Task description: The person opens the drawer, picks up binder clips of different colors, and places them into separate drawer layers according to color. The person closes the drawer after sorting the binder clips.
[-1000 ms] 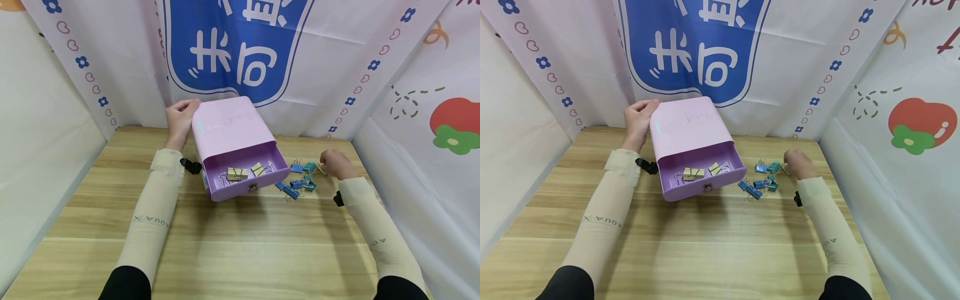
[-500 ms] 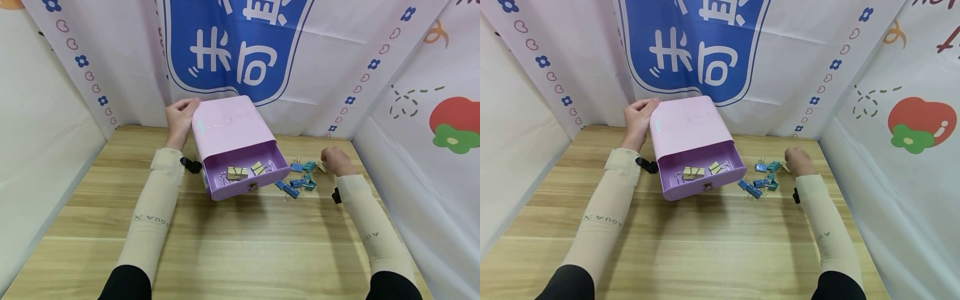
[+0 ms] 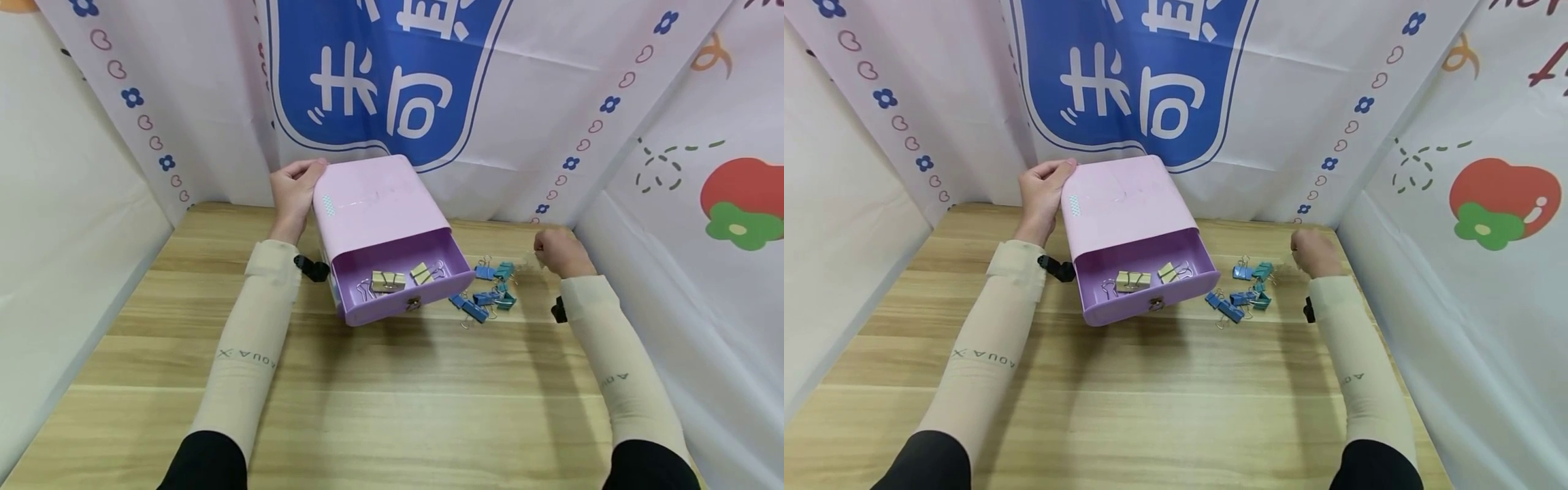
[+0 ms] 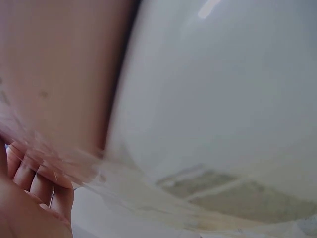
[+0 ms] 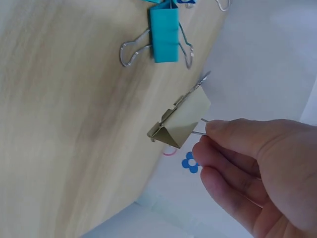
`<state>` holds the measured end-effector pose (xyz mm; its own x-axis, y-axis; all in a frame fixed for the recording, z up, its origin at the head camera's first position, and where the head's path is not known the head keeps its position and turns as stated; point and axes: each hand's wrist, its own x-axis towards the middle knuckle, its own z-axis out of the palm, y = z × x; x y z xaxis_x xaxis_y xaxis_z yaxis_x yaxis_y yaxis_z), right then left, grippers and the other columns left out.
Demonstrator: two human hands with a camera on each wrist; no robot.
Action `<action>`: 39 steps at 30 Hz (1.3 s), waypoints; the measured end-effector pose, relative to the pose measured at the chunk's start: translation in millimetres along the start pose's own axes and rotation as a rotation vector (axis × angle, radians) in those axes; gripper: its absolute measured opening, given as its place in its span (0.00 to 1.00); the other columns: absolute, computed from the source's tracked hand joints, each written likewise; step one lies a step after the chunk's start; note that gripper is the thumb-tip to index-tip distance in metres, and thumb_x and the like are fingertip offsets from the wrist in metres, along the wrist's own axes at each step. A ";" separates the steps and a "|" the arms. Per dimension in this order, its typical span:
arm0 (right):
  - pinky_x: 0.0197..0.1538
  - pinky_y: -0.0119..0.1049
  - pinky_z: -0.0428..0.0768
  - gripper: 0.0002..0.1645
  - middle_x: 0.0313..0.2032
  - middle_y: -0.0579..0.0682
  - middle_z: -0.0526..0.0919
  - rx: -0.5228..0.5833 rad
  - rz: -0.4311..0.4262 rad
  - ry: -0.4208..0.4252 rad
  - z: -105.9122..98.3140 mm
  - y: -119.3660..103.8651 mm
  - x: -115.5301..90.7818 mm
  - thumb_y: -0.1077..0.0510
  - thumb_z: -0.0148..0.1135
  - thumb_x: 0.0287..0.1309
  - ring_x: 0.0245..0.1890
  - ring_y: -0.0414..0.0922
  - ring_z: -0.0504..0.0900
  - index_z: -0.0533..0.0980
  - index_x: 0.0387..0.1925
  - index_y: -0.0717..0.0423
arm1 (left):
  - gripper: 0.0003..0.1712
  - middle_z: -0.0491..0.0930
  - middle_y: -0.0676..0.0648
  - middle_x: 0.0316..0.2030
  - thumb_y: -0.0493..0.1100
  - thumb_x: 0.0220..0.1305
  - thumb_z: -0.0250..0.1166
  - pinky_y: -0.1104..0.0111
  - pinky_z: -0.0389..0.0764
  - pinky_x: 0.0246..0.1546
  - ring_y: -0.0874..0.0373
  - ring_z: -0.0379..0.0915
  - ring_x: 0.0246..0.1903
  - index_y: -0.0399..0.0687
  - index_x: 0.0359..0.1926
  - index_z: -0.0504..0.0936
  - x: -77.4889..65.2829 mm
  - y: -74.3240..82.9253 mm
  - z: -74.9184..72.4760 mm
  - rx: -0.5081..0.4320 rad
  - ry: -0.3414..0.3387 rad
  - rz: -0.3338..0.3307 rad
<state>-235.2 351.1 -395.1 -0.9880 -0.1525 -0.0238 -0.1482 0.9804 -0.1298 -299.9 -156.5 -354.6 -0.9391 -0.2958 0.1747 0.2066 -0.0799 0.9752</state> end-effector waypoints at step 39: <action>0.37 0.49 0.86 0.03 0.33 0.57 0.90 0.129 -0.288 0.345 -43.8 -80.1 -71.1 0.69 0.69 0.65 0.31 0.50 0.87 0.86 0.38 0.63 | 0.11 0.90 0.55 0.35 0.47 0.63 0.78 0.76 0.83 0.35 0.64 0.83 0.32 0.47 0.43 0.94 2.1 -1.4 2.0 -0.019 0.018 0.004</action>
<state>-155.0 288.9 -339.6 -0.8672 -0.3445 0.3594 -0.4336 0.8774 -0.2052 -302.7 -155.1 -355.3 -0.9332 -0.3135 0.1754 0.2153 -0.0971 0.9717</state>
